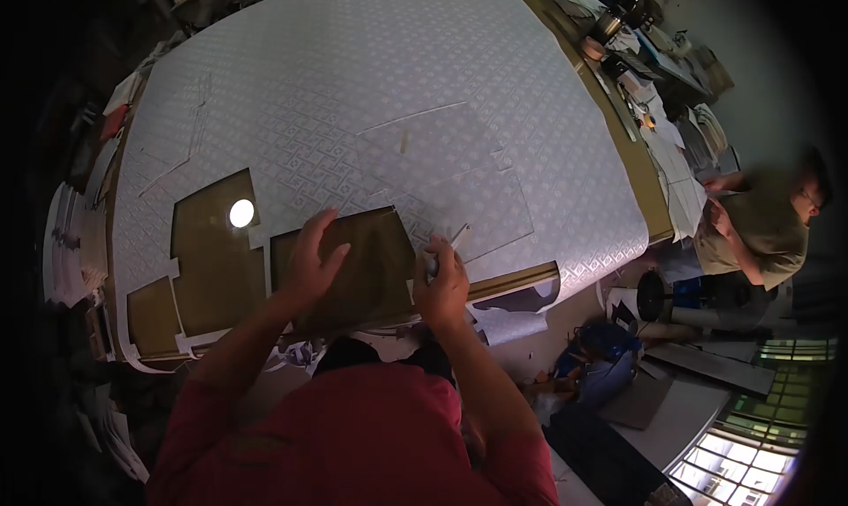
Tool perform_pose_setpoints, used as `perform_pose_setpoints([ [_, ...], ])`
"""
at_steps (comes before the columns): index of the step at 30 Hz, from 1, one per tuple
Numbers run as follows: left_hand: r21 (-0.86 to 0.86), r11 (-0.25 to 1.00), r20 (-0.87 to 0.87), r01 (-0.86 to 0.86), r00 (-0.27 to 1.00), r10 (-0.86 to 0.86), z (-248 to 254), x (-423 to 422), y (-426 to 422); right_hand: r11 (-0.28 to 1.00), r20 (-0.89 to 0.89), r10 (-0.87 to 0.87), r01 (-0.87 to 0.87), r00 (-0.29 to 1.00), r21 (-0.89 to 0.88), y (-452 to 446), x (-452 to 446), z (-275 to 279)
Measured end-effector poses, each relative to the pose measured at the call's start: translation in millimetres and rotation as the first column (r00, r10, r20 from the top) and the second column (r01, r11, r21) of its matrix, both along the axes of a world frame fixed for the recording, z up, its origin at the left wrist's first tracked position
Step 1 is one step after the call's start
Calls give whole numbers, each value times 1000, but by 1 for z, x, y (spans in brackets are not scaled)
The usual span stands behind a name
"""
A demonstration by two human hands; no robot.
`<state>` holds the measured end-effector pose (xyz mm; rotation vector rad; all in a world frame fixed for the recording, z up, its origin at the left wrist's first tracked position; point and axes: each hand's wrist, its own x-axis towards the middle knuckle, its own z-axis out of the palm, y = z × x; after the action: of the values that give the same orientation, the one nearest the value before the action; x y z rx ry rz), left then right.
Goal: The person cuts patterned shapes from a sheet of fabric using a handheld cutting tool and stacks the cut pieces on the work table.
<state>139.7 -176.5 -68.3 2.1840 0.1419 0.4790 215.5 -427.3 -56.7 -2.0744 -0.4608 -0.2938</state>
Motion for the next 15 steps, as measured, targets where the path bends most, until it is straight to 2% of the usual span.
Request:
perform_pose_setpoints([
  [1, 87, 995, 18, 41, 999, -43, -4, 10, -19, 999, 82, 45, -43, 996, -29, -23, 13, 5],
  [2, 99, 995, 5, 16, 1000, -17, -7, 23, -36, 995, 160, 91, -82, 983, -60, -48, 26, 7],
  [3, 225, 974, -11, -4, 1000, 7, -8, 39, -46, 993, 151, 111, -105, 982, -43, -71, 40, 5],
  [4, 350, 937, -23, -13, 999, 22, -9, 52, -54, 989, 107, 121, -110, 987, -99, -94, 55, 3],
  [5, 362, 932, -23, -17, 999, 27, -8, 60, -58, 981, 69, 119, -107, 990, -160, -112, 69, 0],
  [6, 450, 893, -97, -10, 993, 60, -9, 69, -61, 973, 10, 139, -134, 990, -188, -130, 83, -3],
  [7, 523, 852, -156, 8, 984, 86, -11, 84, -68, 973, 30, 118, -110, 993, -202, -144, 98, -3],
  [9, 533, 846, -149, 15, 986, 77, -19, 99, -77, 961, 192, 173, -123, 966, -246, -159, 119, -3],
  [10, 562, 827, -168, 5, 980, 108, -23, 101, -81, 962, 196, 142, -89, 970, -256, -168, 124, -4],
  [12, 563, 825, -176, 57, 983, 52, -18, 106, -91, 944, 125, 218, -177, 968, -277, -178, 130, -8],
  [15, 540, 833, -218, 122, 976, -2, 0, 113, -98, 949, 116, 190, -152, 975, -277, -191, 122, -12],
])
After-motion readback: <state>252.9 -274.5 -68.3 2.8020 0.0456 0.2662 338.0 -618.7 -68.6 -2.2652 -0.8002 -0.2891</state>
